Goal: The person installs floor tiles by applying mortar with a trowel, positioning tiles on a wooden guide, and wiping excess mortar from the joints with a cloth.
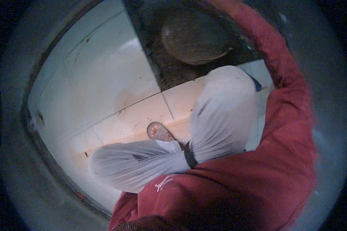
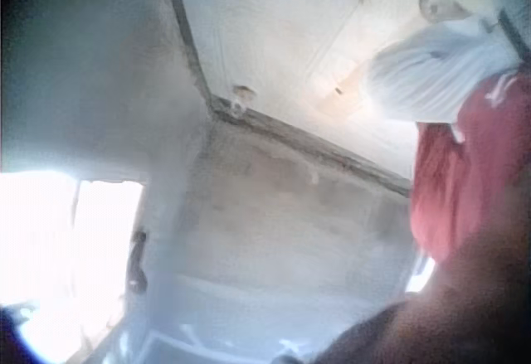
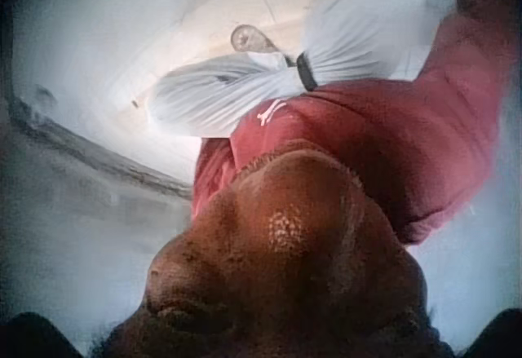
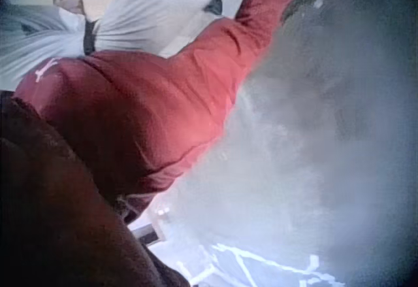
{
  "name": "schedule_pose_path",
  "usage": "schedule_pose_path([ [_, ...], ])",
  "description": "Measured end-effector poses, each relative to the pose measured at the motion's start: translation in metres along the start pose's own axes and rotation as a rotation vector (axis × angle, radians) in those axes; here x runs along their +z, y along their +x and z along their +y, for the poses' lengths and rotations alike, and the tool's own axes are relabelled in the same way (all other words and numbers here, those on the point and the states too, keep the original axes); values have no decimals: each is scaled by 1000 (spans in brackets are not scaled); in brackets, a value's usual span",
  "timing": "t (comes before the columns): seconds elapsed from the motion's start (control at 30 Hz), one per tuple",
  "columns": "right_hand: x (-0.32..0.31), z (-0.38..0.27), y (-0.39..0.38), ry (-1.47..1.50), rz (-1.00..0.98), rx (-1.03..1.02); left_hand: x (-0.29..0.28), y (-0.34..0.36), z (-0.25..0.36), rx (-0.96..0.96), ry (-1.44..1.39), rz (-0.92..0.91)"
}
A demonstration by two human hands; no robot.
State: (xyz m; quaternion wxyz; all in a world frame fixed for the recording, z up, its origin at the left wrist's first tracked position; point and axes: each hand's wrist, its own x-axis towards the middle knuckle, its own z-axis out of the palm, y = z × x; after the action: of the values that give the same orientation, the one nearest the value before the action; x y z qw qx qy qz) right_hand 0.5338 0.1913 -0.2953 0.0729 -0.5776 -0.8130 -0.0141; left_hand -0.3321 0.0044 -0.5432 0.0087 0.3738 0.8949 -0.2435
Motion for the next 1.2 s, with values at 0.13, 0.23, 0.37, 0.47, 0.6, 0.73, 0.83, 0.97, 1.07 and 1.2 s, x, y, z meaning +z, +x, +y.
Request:
schedule_pose_path([
  [0.13, -20, 8, -134, -76, 2, 475, -57, -8, -23, 132, -163, 16],
  [0.23, -12, 31, -258, -182, -13, 756, -93, -10, 11, 275, -315, -6],
  [0.37, 3, 33, -388, -183, -101, 1000, -151, -2, 32, 403, -433, -14],
  [0.47, 8, 13, -435, -19, -128, 1178, -183, -7, 58, 488, -495, -22],
  [0.6, 39, -9, -457, -75, -144, 1063, -212, -20, 102, 590, -553, -53],
  [0.73, 64, -29, -376, 95, -314, 943, -251, -15, 84, 606, -577, -23],
  [0.83, 103, -37, -297, 155, -80, 656, -279, -7, 17, 592, -612, -16],
  [0.97, 103, -14, -204, -44, -233, 614, -307, -22, -10, 643, -723, -35],
  [1.07, 133, 23, -192, 73, 93, 423, -337, -69, -30, 642, -824, -46],
  [1.2, 83, 14, -127, 164, 18, 420, -257, -149, -2, 616, -1032, -59],
])
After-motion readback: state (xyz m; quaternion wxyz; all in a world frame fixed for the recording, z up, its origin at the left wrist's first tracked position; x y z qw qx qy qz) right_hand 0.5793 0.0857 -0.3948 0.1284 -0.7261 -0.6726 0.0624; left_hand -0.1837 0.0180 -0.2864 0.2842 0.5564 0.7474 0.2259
